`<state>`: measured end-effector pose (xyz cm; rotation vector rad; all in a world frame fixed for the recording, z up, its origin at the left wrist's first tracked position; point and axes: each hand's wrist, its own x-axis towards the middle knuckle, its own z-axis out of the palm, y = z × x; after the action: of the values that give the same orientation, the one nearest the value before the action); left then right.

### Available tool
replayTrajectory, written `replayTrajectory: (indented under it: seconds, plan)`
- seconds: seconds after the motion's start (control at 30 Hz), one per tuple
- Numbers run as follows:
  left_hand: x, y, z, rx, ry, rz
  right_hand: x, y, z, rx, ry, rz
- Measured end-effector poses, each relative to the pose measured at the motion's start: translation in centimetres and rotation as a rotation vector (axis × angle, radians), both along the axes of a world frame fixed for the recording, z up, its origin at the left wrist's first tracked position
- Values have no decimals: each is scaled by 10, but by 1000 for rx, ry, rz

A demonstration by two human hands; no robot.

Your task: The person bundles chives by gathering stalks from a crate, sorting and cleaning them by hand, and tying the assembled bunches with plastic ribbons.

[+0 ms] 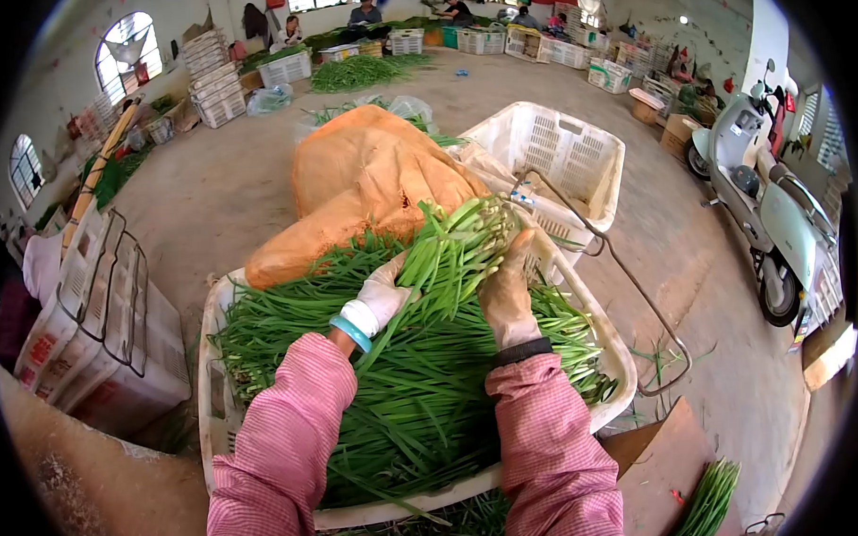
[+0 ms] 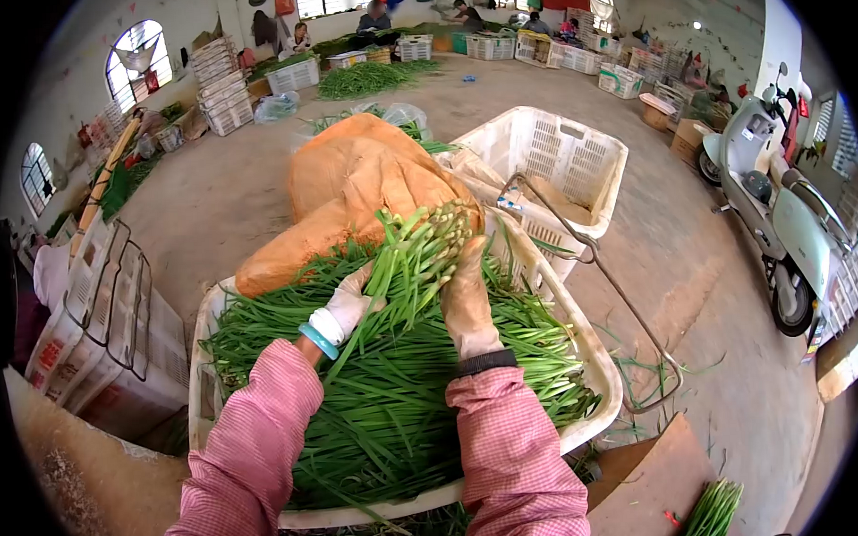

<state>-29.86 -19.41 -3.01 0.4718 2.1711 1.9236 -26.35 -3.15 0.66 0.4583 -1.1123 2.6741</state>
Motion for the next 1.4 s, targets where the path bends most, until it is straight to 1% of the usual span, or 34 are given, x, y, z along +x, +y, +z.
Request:
replayTrajectory:
  seconds: [0.03,0.07,0.1,0.17,0.2,0.23,0.3,0.33,0.37,0.4,0.43,0.5,0.53,0.57,0.6,0.67,0.7,0.73,0.77,0.8,0.83,0.87,0.9,0.97,1.0,1.03,1.07,1.1,1.13,1.17,1.2,1.27,1.37,1.4]
  plan:
    - [3,-1,5,49,-69,-11,7,-2,4,175,57,-34]
    - [10,-3,16,115,-214,-13,11,-4,5,263,86,-48]
    - [11,-6,15,114,-212,-7,15,-6,6,350,116,-64]
    - [11,-13,17,276,-307,-191,20,-16,4,292,249,-61]
    - [12,-15,18,143,-221,-167,21,-21,5,261,316,-60]
    - [9,-14,14,189,-208,-171,21,-26,6,253,319,-56]
    - [12,-15,4,-60,-190,-90,24,-35,8,338,147,-278]
    - [19,-13,5,97,-248,-154,19,-37,5,258,96,-434]
    - [20,-11,3,-50,-90,-173,19,-34,3,257,97,-434]
    - [24,-14,5,-138,22,-163,21,-28,3,222,56,-406]
    - [34,-17,17,-225,134,-151,23,-24,6,187,16,-377]
    - [35,-44,31,-269,277,-208,25,-22,11,154,33,-402]
    - [46,-52,51,-159,97,-140,24,-22,12,161,60,-392]
    - [49,-63,58,-108,131,-67,25,-22,12,167,86,-384]
    - [50,-65,65,-118,343,1,26,-24,12,153,73,-343]
    - [56,-56,89,-233,722,61,27,-27,14,150,121,-304]
    - [61,-40,98,-347,882,52,29,-28,15,158,165,-262]
    - [62,-26,100,-438,948,21,34,-28,20,150,135,-165]
    - [60,-15,99,-632,903,-17,34,-28,18,153,137,-156]
    - [52,-8,82,-474,773,-121,34,-28,15,404,218,-278]
    - [47,-4,67,-309,568,-232,34,-28,13,651,296,-403]
    - [43,1,53,-148,353,-311,35,-31,14,521,288,-372]
    - [45,2,38,-93,266,-328,35,-31,12,516,280,-374]
    - [56,0,16,-114,258,-275,37,-32,6,859,238,-197]
    - [60,0,10,-145,306,-231,37,-35,3,887,352,-236]
    - [64,0,8,-211,419,-170,39,-38,3,886,358,-231]
    - [69,-4,8,-215,421,-167,43,-42,2,866,259,-179]
    - [75,-9,9,-482,569,-69,48,-47,2,843,157,-127]
    - [83,-13,13,-743,714,31,51,-51,2,763,135,-135]
    - [97,-19,18,-738,718,29,53,-51,1,768,136,-140]
    - [117,-30,28,-718,634,97,53,-50,0,467,58,-111]
    - [146,-66,47,-624,530,206,52,-45,-3,72,70,-200]
    - [195,-142,81,-487,480,253,73,-27,30,407,-40,-536]
    - [209,-170,80,-357,446,290,88,-27,60,265,49,-529]
